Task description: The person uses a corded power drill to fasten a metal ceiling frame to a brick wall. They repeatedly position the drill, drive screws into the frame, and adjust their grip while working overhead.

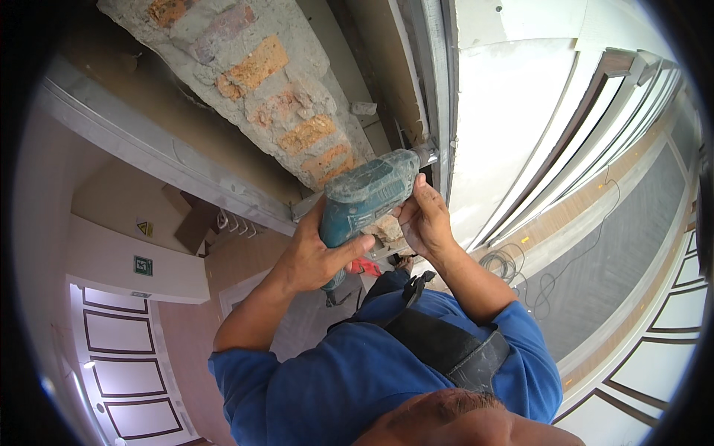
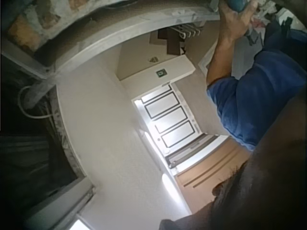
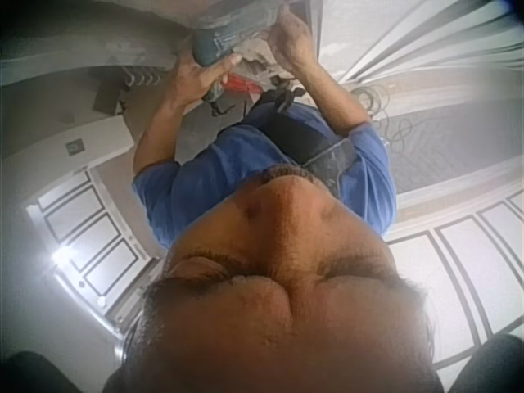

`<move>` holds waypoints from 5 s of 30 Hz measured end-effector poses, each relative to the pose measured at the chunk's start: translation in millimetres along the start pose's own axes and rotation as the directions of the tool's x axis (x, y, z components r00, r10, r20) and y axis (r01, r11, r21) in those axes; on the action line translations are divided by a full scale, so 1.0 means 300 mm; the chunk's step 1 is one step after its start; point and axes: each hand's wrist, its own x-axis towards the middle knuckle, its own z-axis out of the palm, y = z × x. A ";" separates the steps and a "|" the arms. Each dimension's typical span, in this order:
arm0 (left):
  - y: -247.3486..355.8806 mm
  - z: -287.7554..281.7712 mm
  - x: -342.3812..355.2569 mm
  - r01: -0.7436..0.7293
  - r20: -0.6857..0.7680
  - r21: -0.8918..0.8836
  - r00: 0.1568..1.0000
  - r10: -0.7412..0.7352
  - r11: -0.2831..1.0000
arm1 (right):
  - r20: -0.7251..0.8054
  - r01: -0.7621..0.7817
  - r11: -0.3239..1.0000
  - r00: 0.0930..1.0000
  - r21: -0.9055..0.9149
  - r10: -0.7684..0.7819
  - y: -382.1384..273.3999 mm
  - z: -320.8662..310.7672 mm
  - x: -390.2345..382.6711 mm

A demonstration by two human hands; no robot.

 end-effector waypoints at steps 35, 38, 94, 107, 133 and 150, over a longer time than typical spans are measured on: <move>-0.159 0.006 -0.001 -0.106 -0.068 -0.047 0.992 0.102 0.993 | -0.113 -0.029 1.000 0.993 -0.003 0.029 0.025 -0.024 0.009; -0.160 0.005 -0.003 -0.095 -0.097 -0.010 0.991 0.094 0.995 | -0.099 -0.046 0.999 0.994 -0.027 0.043 0.026 -0.028 0.017; -0.090 -0.016 -0.012 -0.060 -0.105 -0.094 0.993 0.050 0.994 | -0.114 -0.037 0.998 0.993 -0.049 0.031 0.033 -0.020 0.008; -0.090 -0.039 0.002 -0.011 -0.121 -0.196 0.993 -0.013 0.981 | -0.101 -0.051 0.991 0.994 -0.127 0.038 0.031 -0.012 0.024; -0.036 -0.052 0.018 -0.133 -0.098 0.136 0.984 0.146 0.982 | -0.014 0.034 0.999 0.999 -0.027 -0.035 0.028 0.005 0.015; -0.017 -0.038 0.012 -0.097 -0.117 0.187 0.986 0.121 0.978 | 0.024 0.043 0.999 0.999 0.019 -0.044 0.038 -0.010 0.017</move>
